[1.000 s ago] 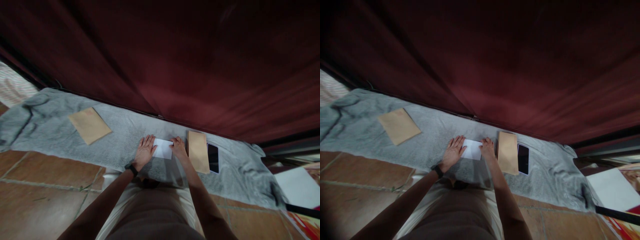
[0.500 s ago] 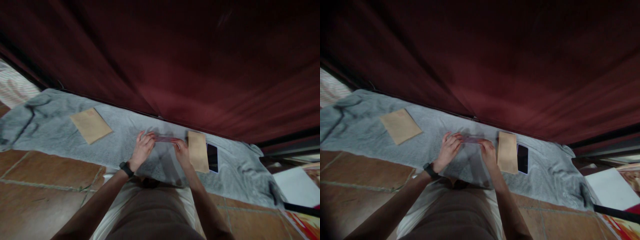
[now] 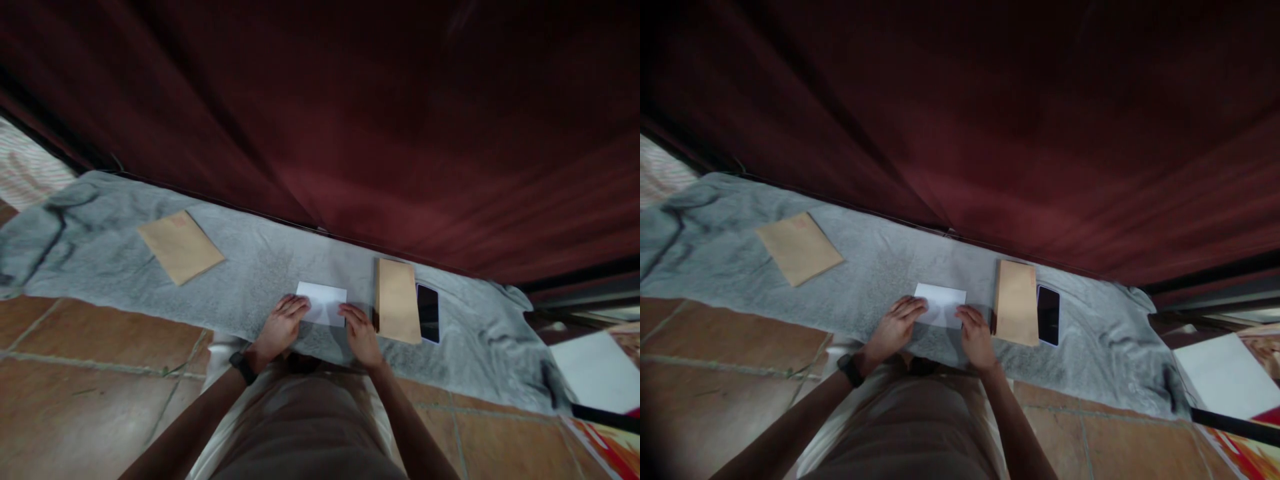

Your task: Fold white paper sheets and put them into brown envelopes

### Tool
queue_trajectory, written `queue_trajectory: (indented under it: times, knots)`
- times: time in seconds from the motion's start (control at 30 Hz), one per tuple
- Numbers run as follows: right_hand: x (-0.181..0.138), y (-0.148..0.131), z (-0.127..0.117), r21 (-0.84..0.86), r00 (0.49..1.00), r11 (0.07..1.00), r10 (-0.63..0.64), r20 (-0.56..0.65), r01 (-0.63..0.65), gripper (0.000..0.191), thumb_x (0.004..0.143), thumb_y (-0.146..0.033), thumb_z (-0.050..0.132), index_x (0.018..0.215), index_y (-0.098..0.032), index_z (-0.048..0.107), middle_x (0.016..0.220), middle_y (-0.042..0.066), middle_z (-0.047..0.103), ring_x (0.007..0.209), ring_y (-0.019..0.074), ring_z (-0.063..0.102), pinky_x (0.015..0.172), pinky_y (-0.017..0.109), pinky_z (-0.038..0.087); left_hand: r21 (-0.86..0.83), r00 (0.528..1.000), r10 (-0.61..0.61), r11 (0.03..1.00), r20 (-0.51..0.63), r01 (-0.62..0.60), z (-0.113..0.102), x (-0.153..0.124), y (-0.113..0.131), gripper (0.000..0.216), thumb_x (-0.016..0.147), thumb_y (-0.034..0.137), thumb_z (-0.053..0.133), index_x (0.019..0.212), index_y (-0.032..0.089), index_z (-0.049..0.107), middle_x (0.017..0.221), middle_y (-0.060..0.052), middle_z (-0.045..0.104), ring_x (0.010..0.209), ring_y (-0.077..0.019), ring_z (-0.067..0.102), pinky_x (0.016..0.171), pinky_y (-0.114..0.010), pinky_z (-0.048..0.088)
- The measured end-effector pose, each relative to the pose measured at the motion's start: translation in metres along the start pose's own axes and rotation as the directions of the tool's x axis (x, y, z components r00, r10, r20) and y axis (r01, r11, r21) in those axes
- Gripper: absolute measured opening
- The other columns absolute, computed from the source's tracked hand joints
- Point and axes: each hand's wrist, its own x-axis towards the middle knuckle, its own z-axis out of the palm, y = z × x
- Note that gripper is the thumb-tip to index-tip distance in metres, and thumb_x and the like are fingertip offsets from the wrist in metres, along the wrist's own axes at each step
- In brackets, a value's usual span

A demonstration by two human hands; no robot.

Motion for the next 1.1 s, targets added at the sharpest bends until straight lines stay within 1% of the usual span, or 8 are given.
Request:
queue_trajectory:
  times: [0.13,0.23,0.3,0.43,0.6,0.77,1.0,1.1]
  knots:
    - [0.019,-0.007,0.014,-0.043,1.000,0.999,0.020,-0.013,-0.020,0.049,0.100,-0.009,0.039,0.142,-0.019,0.062,0.144,0.010,0.065,0.137,0.0203,0.057,0.117,0.042,0.048,-0.030,0.998,-0.039,0.999,0.046,0.040,0.000,0.014,0.007,0.052,0.092,0.008,0.043,0.136,0.020,0.066,0.146,-0.006,0.065,0.138,-0.0195,0.057,0.125,-0.043,0.039]
    - [0.029,-0.015,0.029,-0.179,0.999,0.984,0.017,0.045,-0.009,0.048,0.105,-0.018,0.040,0.152,-0.013,0.052,0.155,0.013,0.056,0.148,0.0223,0.047,0.124,0.045,0.040,0.033,0.994,-0.041,0.999,0.104,0.038,0.009,0.026,0.017,0.051,0.102,0.022,0.041,0.150,0.013,0.053,0.158,-0.012,0.052,0.148,-0.0232,0.047,0.127,-0.048,0.034]
    - [0.030,-0.017,0.037,-0.271,0.997,0.962,0.029,0.077,-0.007,0.050,0.107,-0.022,0.039,0.156,-0.010,0.046,0.160,0.015,0.049,0.152,0.0235,0.041,0.126,0.048,0.035,0.082,0.991,-0.055,0.996,0.121,0.046,0.016,0.031,0.024,0.052,0.105,0.028,0.038,0.154,0.011,0.048,0.162,-0.013,0.047,0.152,-0.0255,0.041,0.128,-0.051,0.031]
    - [0.026,-0.018,0.046,-0.373,0.996,0.927,0.060,0.073,-0.028,0.053,0.109,-0.024,0.036,0.159,-0.009,0.040,0.166,0.014,0.039,0.156,0.0254,0.032,0.127,0.050,0.030,0.143,0.989,-0.095,0.987,0.116,0.078,0.025,0.034,0.029,0.055,0.106,0.027,0.034,0.157,0.010,0.044,0.164,-0.014,0.043,0.155,-0.0256,0.036,0.130,-0.051,0.026]
    - [0.024,-0.015,0.048,-0.429,0.997,0.902,0.074,0.028,-0.055,0.054,0.111,-0.029,0.037,0.160,-0.008,0.038,0.166,0.017,0.037,0.156,0.0289,0.033,0.126,0.054,0.028,0.182,0.984,-0.149,0.975,0.096,0.130,0.026,0.037,0.025,0.056,0.106,0.027,0.033,0.157,0.007,0.043,0.165,-0.015,0.040,0.157,-0.0259,0.032,0.131,-0.049,0.024]
    - [0.022,-0.008,0.044,-0.446,0.997,0.892,0.068,-0.026,-0.072,0.057,0.111,-0.033,0.037,0.161,-0.007,0.035,0.166,0.019,0.037,0.155,0.0305,0.033,0.125,0.056,0.028,0.174,0.982,-0.168,0.973,0.088,0.151,0.025,0.040,0.022,0.059,0.105,0.034,0.038,0.158,0.009,0.042,0.165,-0.015,0.040,0.156,-0.0260,0.033,0.130,-0.048,0.024]
    - [0.015,-0.002,0.039,-0.450,0.993,0.886,0.089,-0.077,-0.114,0.059,0.111,-0.035,0.037,0.162,-0.006,0.032,0.165,0.021,0.038,0.154,0.0312,0.037,0.125,0.055,0.030,0.145,0.985,-0.166,0.977,0.054,0.157,0.024,0.038,0.020,0.064,0.104,0.044,0.044,0.159,0.012,0.041,0.165,-0.017,0.039,0.156,-0.0321,0.034,0.128,-0.055,0.027]
    - [0.012,-0.003,0.039,-0.450,0.992,0.884,0.094,-0.089,-0.124,0.061,0.111,-0.036,0.037,0.162,-0.004,0.031,0.164,0.024,0.038,0.154,0.0322,0.036,0.124,0.055,0.031,0.151,0.982,-0.187,0.972,0.031,0.180,0.024,0.036,0.018,0.066,0.105,0.047,0.041,0.159,0.010,0.040,0.165,-0.018,0.039,0.155,-0.0327,0.034,0.127,-0.055,0.027]
